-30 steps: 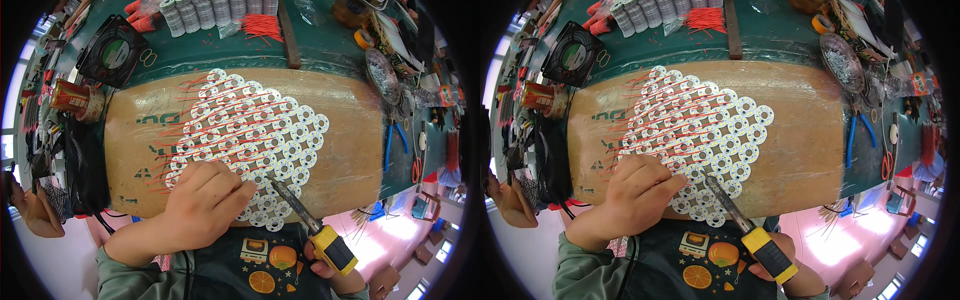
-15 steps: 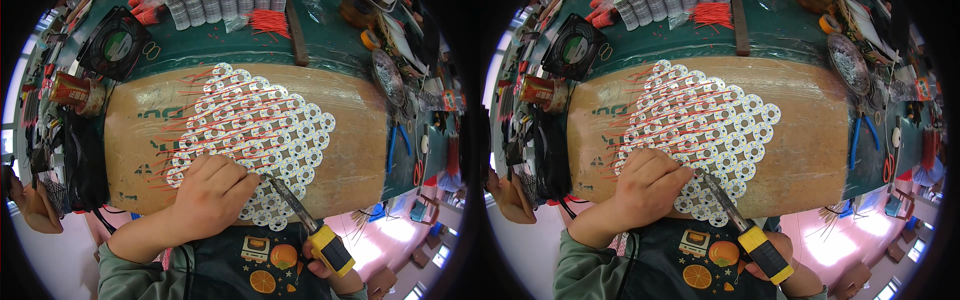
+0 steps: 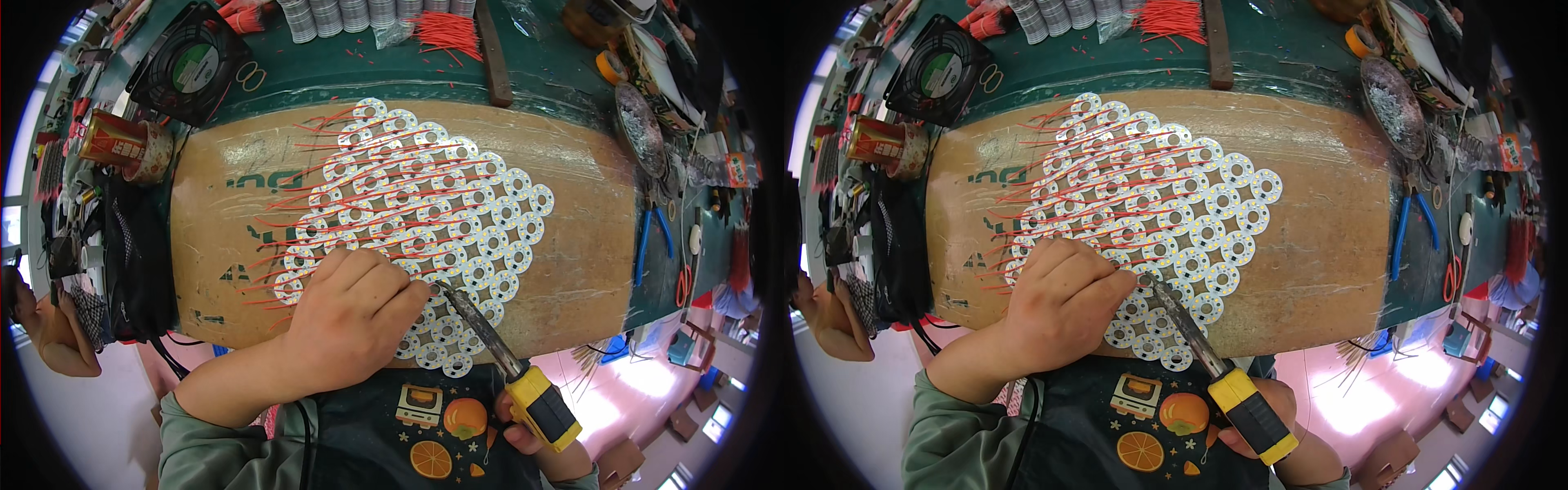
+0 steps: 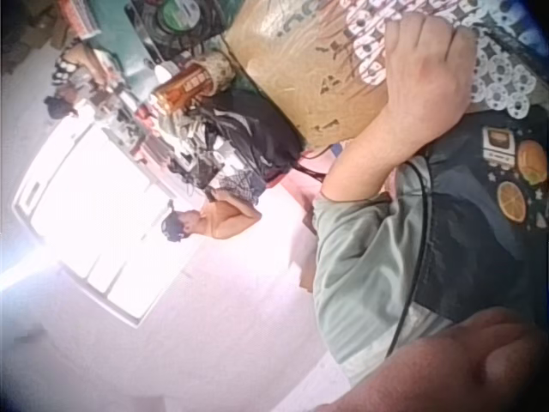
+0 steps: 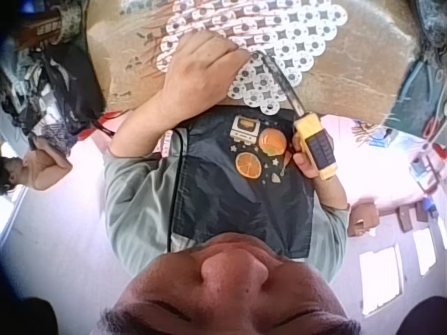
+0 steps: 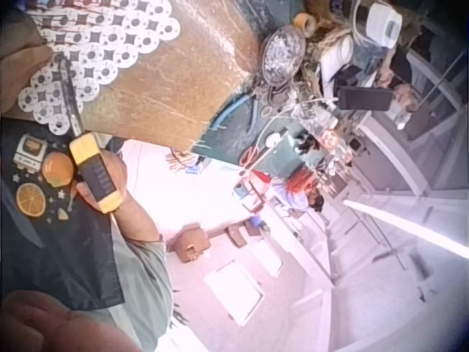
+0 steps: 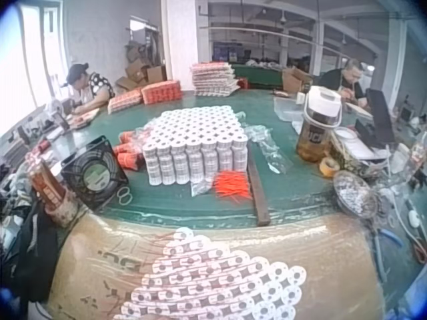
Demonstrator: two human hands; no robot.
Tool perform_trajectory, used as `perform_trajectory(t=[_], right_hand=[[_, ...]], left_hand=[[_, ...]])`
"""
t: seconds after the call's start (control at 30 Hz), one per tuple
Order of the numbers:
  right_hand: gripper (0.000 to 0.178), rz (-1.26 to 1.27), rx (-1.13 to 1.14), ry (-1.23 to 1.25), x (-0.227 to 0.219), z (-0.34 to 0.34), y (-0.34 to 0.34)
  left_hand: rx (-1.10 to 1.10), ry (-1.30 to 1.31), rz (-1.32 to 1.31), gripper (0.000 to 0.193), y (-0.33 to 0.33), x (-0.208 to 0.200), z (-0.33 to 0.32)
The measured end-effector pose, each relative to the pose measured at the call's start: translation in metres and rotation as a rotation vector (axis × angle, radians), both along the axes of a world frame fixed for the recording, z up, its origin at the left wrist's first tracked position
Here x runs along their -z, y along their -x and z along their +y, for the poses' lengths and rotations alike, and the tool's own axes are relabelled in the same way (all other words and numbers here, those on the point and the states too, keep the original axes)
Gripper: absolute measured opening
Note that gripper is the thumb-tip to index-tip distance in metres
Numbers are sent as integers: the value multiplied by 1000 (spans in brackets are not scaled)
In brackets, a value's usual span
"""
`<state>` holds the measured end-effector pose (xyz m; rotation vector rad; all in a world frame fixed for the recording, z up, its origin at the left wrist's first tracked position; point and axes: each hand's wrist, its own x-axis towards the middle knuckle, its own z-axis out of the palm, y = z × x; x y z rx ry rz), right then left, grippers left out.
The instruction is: The person places wires onto circular LED circuit boards and solders them into place using a soldering iron.
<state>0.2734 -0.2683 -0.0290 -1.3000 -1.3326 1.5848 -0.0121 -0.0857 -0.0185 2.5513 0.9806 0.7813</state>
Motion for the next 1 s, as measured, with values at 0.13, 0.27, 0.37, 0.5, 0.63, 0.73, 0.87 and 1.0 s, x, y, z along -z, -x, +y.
perform_trajectory(t=[0.13,0.27,0.37,0.5,0.63,0.73,0.87,1.0], right_hand=[[47,-46,24,12,-1,-1,1],[42,-12,12,-20,2,-3,-1],[41,-56,-58,-36,-2,3,-3],[41,-22,-23,20,-3,2,-1],[43,-50,-14,-1,-1,-3,-1],[47,-94,-85,8,-8,7,-6],[65,-69,-82,74,-7,-3,-9],[53,-165,55,4,-9,-4,-1]], left_hand=[[5,2,10,27,1,-1,2],[1,12,7,26,0,-2,2],[3,25,10,26,0,-2,1],[-4,16,3,25,0,0,0],[0,17,9,25,-1,0,0],[-7,17,8,25,-1,0,0],[-14,16,7,24,-1,-1,0],[-17,8,9,24,-2,-1,0]])
